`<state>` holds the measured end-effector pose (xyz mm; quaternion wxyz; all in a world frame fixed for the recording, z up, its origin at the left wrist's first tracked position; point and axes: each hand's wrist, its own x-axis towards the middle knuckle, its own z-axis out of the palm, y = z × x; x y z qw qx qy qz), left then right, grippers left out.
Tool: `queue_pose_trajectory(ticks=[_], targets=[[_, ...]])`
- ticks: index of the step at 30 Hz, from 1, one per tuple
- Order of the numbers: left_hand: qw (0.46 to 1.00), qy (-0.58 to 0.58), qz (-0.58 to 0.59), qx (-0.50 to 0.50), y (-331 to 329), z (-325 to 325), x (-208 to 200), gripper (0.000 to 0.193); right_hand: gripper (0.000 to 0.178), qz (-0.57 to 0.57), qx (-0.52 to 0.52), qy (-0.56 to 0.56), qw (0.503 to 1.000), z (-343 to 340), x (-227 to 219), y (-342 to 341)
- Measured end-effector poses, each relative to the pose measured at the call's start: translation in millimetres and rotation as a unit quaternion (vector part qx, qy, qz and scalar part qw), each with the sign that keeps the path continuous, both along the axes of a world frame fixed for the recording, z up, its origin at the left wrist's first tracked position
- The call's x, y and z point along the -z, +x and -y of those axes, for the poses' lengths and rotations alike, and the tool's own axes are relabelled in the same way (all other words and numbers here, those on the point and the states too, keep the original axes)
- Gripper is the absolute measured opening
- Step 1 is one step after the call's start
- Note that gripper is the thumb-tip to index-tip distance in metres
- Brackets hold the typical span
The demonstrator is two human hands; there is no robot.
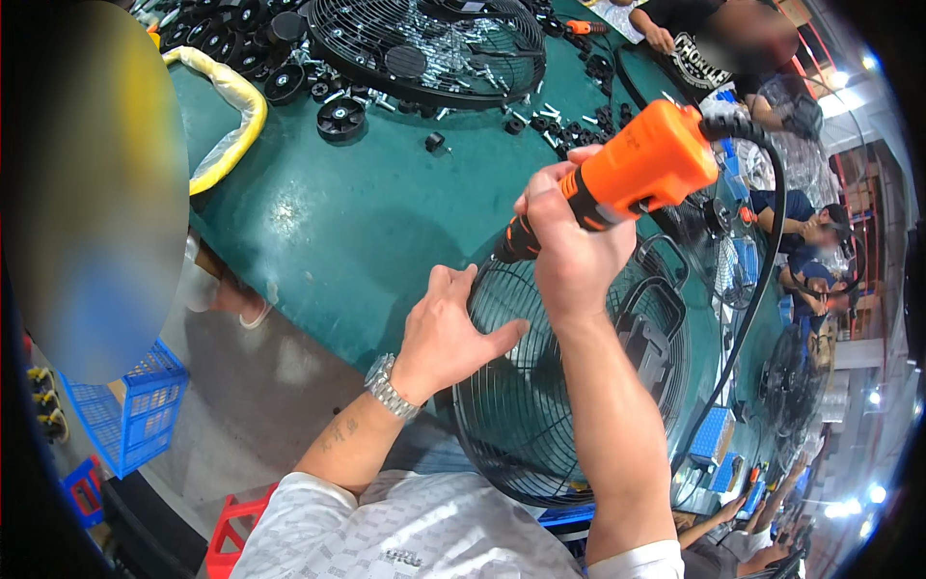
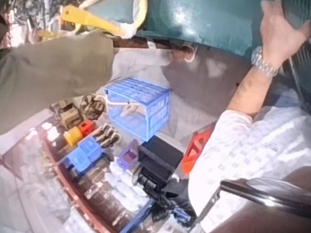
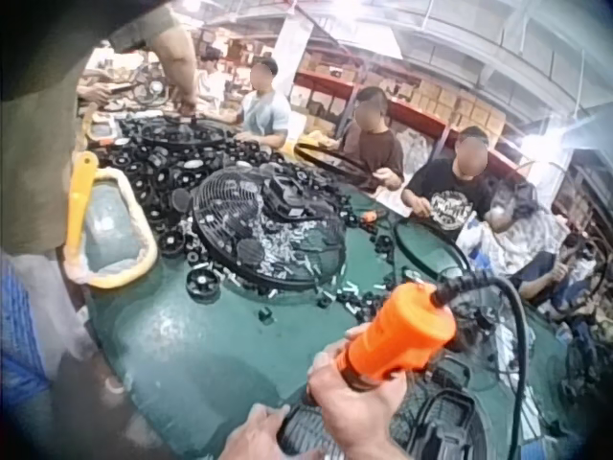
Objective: Assembling industrial or commercial fans by putting together the outer mesh grill, ring clips, and inner components using tools.
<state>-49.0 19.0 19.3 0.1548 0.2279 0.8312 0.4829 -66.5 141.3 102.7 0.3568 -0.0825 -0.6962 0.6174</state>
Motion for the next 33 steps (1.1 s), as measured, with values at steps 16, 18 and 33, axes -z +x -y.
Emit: queue_pose_trajectory(ticks=[16,18,33], targets=[[0.999,0.017,-0.004,-0.026,1,-2,4,0.085,0.031,0.016,-0.075,0.002,0.997,-5,0,-1],[0.999,0.021,-0.006,-0.028,0,-2,4,0.085,0.031,0.011,-0.076,0.055,0.996,-4,1,-1],[0.999,0.006,-0.027,-0.034,4,-2,5,0.080,0.043,0.036,-0.120,0.102,0.987,-8,-1,5]])
